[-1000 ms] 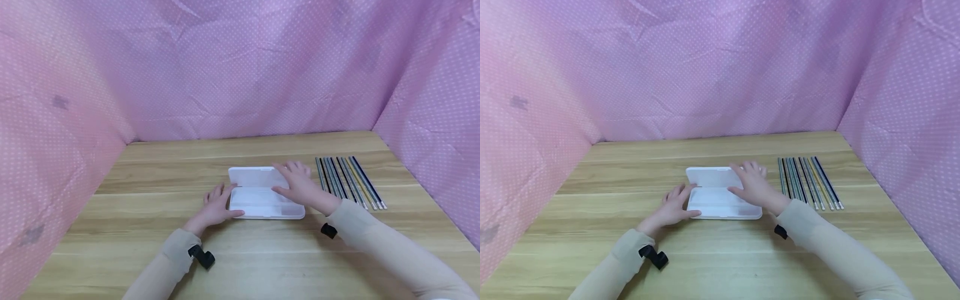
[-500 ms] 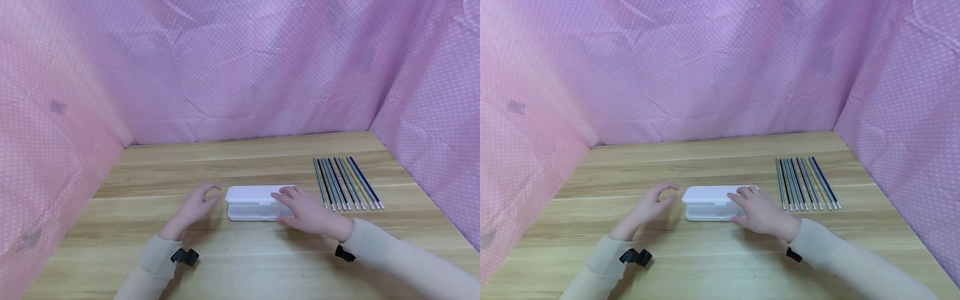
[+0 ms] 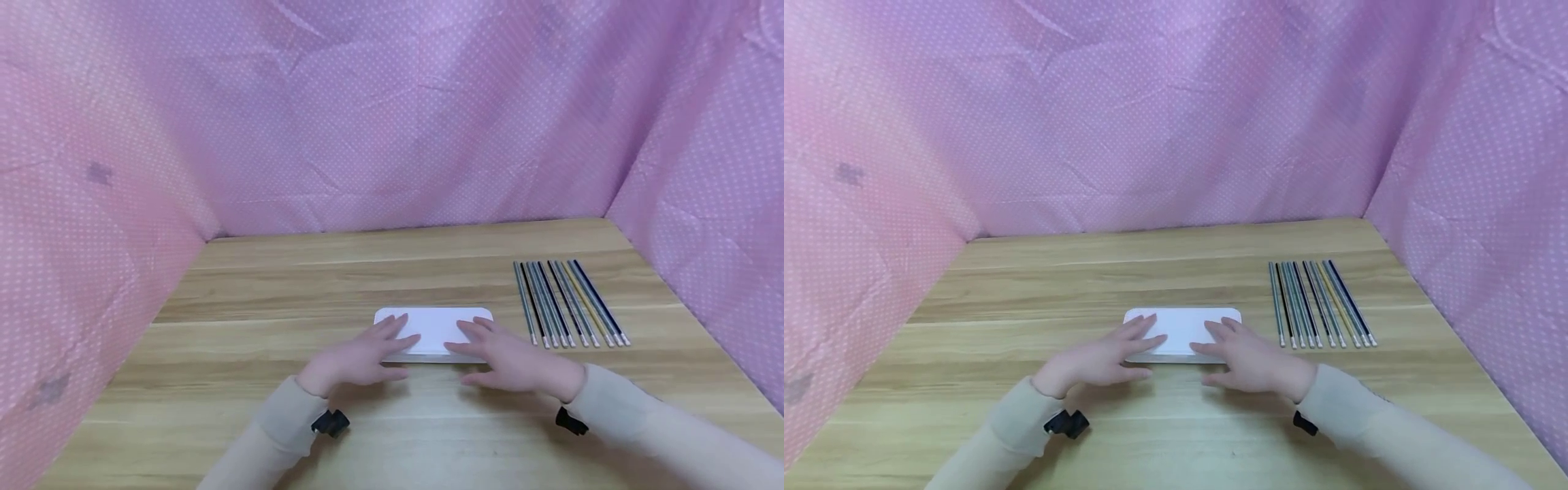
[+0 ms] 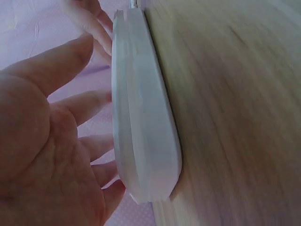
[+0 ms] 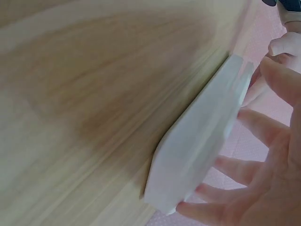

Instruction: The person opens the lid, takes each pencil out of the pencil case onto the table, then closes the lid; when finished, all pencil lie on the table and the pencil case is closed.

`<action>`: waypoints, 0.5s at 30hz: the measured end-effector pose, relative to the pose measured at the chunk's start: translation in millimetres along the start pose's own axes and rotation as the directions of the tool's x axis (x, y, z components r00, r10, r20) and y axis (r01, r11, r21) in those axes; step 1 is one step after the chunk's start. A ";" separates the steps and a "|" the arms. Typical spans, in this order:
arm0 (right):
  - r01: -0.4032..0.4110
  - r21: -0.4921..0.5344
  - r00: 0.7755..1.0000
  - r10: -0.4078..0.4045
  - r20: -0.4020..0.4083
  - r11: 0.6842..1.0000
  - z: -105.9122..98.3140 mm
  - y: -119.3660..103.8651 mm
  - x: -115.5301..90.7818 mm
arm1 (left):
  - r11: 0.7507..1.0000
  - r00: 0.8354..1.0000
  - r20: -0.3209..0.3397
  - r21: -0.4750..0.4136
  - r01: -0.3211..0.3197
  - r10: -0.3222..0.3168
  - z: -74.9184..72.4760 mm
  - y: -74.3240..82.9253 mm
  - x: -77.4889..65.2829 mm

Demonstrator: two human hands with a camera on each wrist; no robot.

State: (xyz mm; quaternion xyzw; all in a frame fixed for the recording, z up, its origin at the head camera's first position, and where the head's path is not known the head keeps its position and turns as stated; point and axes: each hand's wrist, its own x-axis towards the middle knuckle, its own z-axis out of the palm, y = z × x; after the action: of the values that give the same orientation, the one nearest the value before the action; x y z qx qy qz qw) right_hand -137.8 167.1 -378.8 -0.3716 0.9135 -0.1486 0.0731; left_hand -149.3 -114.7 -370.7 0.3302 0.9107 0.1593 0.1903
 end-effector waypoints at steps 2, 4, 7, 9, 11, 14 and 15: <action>0.006 -0.002 1.000 -0.006 0.020 1.000 -0.3 -0.4 -1.1 | 1.000 1.000 0.014 -0.006 -0.009 0.009 1.1 2.4 1.3; 0.025 -0.017 0.999 -0.025 0.020 1.000 -1.7 -0.6 -1.6 | 1.000 1.000 0.008 0.006 -0.010 0.010 1.6 3.9 2.2; 0.039 -0.045 0.999 -0.039 0.013 0.998 -4.3 -1.2 -1.7 | 1.000 1.000 -0.010 0.023 -0.009 0.010 1.6 5.7 2.6; 0.038 -0.061 0.999 -0.037 0.013 0.997 -6.1 -1.9 -1.4 | 0.999 1.000 -0.014 0.033 -0.009 0.009 1.5 6.5 2.9; 0.033 -0.071 0.999 -0.031 0.018 0.997 -7.4 -2.9 -1.1 | 0.999 1.000 -0.015 0.045 -0.013 0.014 1.3 6.8 3.3; 0.025 -0.075 0.999 -0.023 0.027 0.997 -8.9 -3.8 -1.1 | 0.999 1.000 -0.010 0.048 -0.014 0.014 1.7 6.6 4.0; 0.022 -0.069 0.999 -0.020 0.031 0.997 -9.2 -3.7 -1.4 | 0.999 1.000 -0.010 0.047 -0.014 0.015 2.0 6.2 4.2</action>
State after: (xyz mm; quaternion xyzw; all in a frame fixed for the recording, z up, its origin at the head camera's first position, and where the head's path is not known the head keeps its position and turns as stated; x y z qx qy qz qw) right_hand -136.6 167.6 -368.8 -0.3855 0.9131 -0.1119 0.0722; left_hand -148.0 -107.0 -370.9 0.3404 0.9127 0.1409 0.1767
